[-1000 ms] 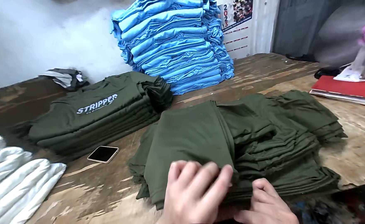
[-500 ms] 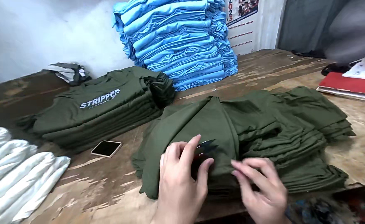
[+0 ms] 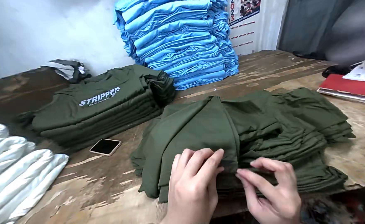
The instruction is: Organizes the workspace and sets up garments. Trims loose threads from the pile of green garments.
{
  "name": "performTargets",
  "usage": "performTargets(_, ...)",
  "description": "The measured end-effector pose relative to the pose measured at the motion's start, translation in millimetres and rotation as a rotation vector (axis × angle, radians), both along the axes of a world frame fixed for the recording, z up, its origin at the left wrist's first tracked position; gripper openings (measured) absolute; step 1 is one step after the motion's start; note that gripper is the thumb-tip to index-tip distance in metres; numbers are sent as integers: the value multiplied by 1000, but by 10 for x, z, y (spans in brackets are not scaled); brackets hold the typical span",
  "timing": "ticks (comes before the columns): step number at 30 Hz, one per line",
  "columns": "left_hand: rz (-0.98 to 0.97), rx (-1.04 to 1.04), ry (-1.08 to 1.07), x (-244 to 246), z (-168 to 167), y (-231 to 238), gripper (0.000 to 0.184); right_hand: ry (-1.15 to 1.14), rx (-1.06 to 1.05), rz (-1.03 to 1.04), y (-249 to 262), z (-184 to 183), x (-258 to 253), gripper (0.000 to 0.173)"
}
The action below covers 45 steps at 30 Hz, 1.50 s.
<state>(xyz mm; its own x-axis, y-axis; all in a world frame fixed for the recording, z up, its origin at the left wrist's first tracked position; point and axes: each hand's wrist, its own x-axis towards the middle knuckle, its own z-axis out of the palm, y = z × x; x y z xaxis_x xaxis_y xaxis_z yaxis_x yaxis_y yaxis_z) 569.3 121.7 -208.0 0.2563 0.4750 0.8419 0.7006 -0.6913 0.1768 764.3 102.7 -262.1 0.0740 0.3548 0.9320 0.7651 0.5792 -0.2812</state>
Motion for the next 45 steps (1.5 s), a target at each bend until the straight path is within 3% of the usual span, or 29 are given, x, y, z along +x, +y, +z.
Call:
performTargets(3, -9, -25, 25, -82, 4, -16, 17, -156, -154, 266, -94, 7, 134, 7)
performTargets(6, 23, -36, 26, -201, 2, -25, 21, -569, -661, 589, -275, 154, 407, 11)
performTargets(8, 31, -42, 31, -215, 11, -33, 22, -687, -931, 669, -319, 201, 473, 8)
performTargets(10, 24, -57, 33, -164, 38, -54, 24, -443, -849, 537, -349, 202, 413, 19)
performTargets(13, 14, -37, 42, -41, 42, -78, 27, 136, -505, 207, -255, 189, 78, 23)
performTargets(15, 9, 12, 66, 21, 25, -78, 21, 236, -393, 92, -136, 134, -70, 20)
performTargets(18, 27, 66, 141, 54, 34, -123, 18, 275, -319, 52, -114, 48, -160, 9)
performTargets(26, 4, 188, 195, 223, -58, -59, 21, 278, -165, 35, -130, 7, -188, 10)
performTargets(38, -6, 165, 188, 143, -70, -81, 17, 163, -186, 164, -173, -157, -91, 9)
performTargets(40, 16, 93, 168, 100, -17, -132, 18, 201, -216, 137, -182, -212, -63, 14)
performTargets(42, 45, -6, 187, 10, 6, -142, 28, 221, -220, 134, -158, -254, -41, 29)
performTargets(45, 7, -56, 152, -125, -59, -34, 15, 233, -169, 183, -84, -234, -108, 47)
